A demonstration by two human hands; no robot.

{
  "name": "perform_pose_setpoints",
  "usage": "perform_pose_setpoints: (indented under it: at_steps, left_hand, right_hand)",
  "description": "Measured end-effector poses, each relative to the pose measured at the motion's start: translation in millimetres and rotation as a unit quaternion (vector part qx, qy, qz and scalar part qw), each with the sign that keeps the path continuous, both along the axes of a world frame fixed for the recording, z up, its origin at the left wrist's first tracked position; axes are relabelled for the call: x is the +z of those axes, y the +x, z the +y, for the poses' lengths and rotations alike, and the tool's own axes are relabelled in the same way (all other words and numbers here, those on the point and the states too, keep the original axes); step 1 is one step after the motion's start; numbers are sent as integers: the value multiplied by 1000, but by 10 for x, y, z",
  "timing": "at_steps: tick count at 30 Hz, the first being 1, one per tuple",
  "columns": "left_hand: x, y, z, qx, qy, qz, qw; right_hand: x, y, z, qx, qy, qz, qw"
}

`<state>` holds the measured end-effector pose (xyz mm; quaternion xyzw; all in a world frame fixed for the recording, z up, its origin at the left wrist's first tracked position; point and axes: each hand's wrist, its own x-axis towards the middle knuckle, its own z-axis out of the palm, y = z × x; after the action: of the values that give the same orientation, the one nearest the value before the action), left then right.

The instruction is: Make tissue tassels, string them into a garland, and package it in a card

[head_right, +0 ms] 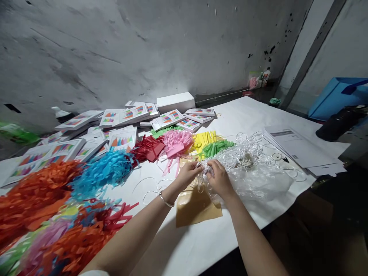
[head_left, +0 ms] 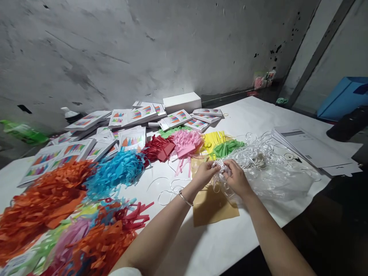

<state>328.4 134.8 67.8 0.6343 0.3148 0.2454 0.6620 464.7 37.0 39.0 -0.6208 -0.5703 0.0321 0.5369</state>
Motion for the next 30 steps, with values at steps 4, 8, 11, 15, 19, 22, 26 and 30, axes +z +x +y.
perform_pose_setpoints:
  at_steps: [4,8,11,15,19,22,26,30]
  left_hand:
    - [-78,-3,42,7,-28,-1,1000]
    - [-108,-90,154,40,-53,-13,998]
    - [-96,-95,145,30,-62,-15,998]
    - [-98,19,21,-10,-66,-11,998]
    - [-155,115,-12,5,-65,-35,997]
    - [-192,114,15,25,-77,-38,996]
    - [-182,135,-16,7,-100,-26,995]
    - [-164,202,-39,-3,-114,-21,993]
  right_hand:
    - [-56,38,-2,12,-4,50,999]
    - [-158,213,-25,-18,9,127,992]
    - [-189,243,-4,-35,21,169,985]
    - [-134,136,26,-23,22,183,983]
    - [-109,99,5,-13,2,185,983]
    - [-144,149,-18,-33,7,206,978]
    - [-178,152,-1,-27,16,221,975]
    - [-188,131,15,-16,7,204,979]
